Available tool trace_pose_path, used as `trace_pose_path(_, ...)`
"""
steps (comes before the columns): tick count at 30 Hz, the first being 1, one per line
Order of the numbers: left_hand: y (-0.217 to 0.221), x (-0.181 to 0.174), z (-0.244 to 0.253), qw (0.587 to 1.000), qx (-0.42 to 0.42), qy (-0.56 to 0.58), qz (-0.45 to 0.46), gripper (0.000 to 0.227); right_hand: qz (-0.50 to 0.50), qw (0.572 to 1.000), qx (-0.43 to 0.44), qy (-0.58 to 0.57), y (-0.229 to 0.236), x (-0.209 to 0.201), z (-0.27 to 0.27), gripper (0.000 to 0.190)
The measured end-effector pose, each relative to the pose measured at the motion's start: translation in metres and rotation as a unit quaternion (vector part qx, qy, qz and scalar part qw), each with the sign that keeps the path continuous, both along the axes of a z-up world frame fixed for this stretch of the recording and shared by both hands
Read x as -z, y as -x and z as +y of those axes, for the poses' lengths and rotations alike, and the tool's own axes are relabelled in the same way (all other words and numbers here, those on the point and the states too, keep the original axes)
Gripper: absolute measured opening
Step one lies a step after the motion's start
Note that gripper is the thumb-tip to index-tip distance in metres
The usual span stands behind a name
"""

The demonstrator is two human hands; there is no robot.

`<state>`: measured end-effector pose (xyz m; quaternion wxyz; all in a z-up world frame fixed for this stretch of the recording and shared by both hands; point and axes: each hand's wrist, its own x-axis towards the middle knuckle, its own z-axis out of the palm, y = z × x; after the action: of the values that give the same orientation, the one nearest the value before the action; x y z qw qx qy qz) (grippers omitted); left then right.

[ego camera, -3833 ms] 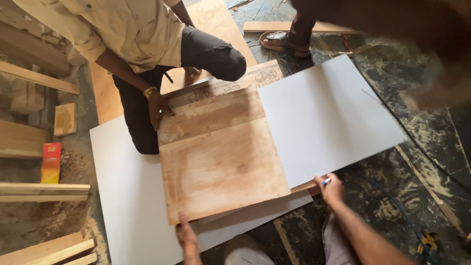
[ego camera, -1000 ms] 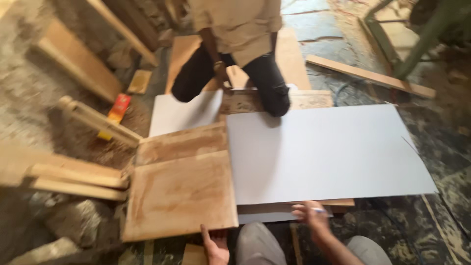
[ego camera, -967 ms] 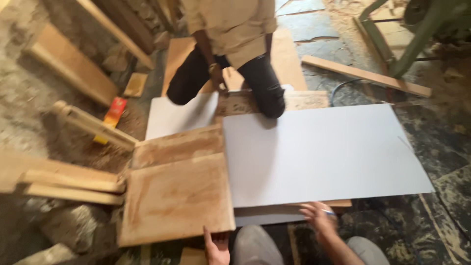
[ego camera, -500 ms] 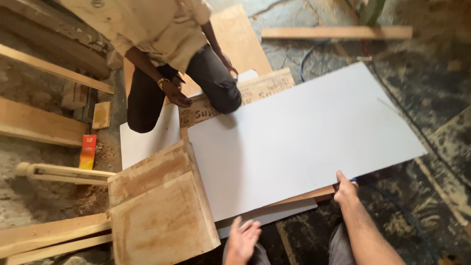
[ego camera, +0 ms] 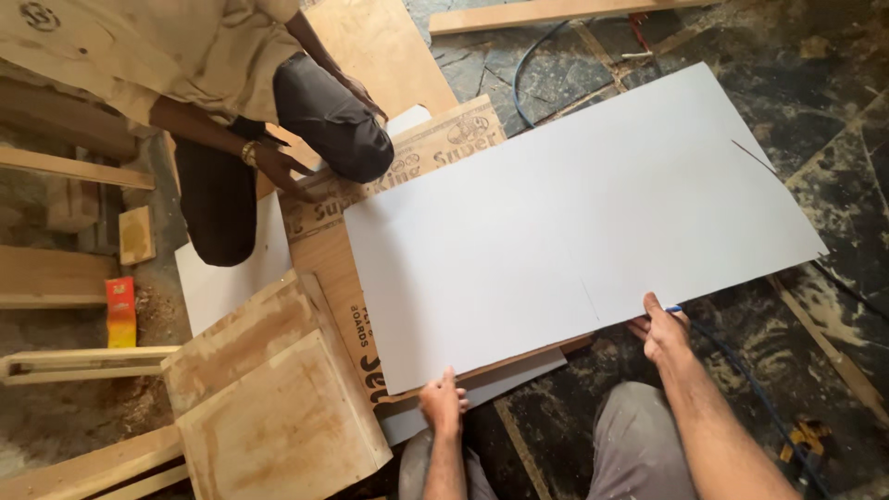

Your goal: The person measures a white panel using a tape measure and a pen, then cuts the panel using a circular saw while another person assists by holding the boards.

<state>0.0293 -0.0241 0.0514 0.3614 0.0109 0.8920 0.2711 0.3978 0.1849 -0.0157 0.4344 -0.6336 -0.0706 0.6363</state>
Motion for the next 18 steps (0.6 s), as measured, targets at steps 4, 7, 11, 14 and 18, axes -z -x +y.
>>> trace_pose_path(4, 0.031, -0.027, 0.006, 0.937, 0.137, 0.091, 0.307, 0.057, -0.002, 1.0, -0.014, 0.011, 0.005, -0.005, 0.011, 0.032)
trace_pose_path(7, 0.047, -0.032, -0.004, 0.903, 0.224, 0.103, 0.351, 0.072, -0.002, 0.999, -0.034, 0.002, 0.002, -0.003, 0.008, 0.031)
trace_pose_path(11, 0.061, -0.03, -0.009, 0.897, 0.282, 0.102, 0.325, 0.07, 0.014, 0.998, -0.058, -0.001, 0.006, 0.004, 0.019, 0.03)
trace_pose_path(14, 0.066, -0.041, -0.015, 0.914, 0.285, 0.104, 0.269, 0.072, 0.034, 0.997, -0.067, 0.008, 0.009, 0.002, 0.011, 0.03)
trace_pose_path(18, 0.066, -0.067, -0.009, 0.905, 0.33, 0.097, 0.251, 0.075, 0.012, 0.998, -0.065, -0.01, 0.005, -0.016, -0.005, 0.032)
